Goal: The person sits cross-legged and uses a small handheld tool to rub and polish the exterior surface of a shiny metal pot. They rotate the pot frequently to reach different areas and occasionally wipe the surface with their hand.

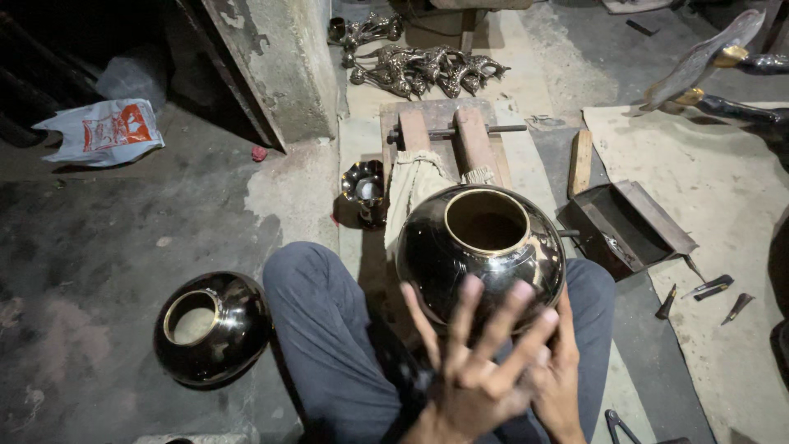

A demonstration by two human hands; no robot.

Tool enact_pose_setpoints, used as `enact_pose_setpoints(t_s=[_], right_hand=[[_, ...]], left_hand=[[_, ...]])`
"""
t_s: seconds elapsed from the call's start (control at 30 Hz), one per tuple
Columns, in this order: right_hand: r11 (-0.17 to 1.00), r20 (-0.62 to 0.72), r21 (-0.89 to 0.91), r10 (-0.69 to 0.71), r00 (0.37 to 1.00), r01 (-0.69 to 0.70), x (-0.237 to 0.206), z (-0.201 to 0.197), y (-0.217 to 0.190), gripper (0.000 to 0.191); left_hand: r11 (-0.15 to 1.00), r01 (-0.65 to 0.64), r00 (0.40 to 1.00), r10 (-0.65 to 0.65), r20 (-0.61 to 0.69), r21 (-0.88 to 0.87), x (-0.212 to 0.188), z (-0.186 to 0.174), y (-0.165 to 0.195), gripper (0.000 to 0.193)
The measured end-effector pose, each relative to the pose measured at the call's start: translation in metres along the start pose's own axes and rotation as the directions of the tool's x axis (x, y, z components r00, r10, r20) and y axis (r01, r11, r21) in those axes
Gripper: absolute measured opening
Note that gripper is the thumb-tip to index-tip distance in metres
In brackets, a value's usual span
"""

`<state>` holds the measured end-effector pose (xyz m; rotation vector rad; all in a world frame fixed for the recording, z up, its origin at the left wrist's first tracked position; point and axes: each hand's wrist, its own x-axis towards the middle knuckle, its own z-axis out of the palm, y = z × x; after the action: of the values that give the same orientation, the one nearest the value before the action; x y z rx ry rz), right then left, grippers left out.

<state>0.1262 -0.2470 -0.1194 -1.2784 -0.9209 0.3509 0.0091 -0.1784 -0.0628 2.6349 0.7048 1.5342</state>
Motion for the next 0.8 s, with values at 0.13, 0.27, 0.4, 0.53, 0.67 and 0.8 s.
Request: enact_pose_setpoints(t_s=[0.13,0.27,0.4,0.53,0.67,0.8], right_hand=[[0.993,-0.064,-0.081,0.082,0.995,-0.087,0.0,-0.007,0.004,0.075],[0.923,-0.251,-0.21,0.267,0.93,-0.322,0.016,-0.027,0.004,0.047],[0.908,-0.22,-0.265,0.272,0.937,-0.325,0.049,-0.042,0.003,0.04],[0.933,0.032,-0.046,0.359,0.933,-0.357,0.08,-0.038,0.006,0.055],[0.922,0.138,0.007,0.382,0.914,-0.386,0.079,-0.027,0.004,0.075],[0.908,0.125,0.016,0.414,0.902,-0.419,0.073,-0.02,-0.005,0.083]], left_hand=[[1.0,0.001,0.998,-0.001,0.061,0.007,-0.012,0.005,0.005,0.036],[0.995,0.086,0.996,-0.085,0.024,-0.046,-0.013,0.003,-0.01,0.04],[0.935,0.237,0.964,-0.26,-0.056,-0.262,-0.004,0.006,-0.036,0.047],[0.779,0.276,0.924,-0.376,-0.068,-0.563,0.008,0.013,-0.067,0.062],[0.58,0.254,0.916,-0.4,0.001,-0.774,0.018,0.024,-0.097,0.077],[0.4,0.294,0.902,-0.417,0.113,-0.868,0.022,0.021,-0.102,0.087]])
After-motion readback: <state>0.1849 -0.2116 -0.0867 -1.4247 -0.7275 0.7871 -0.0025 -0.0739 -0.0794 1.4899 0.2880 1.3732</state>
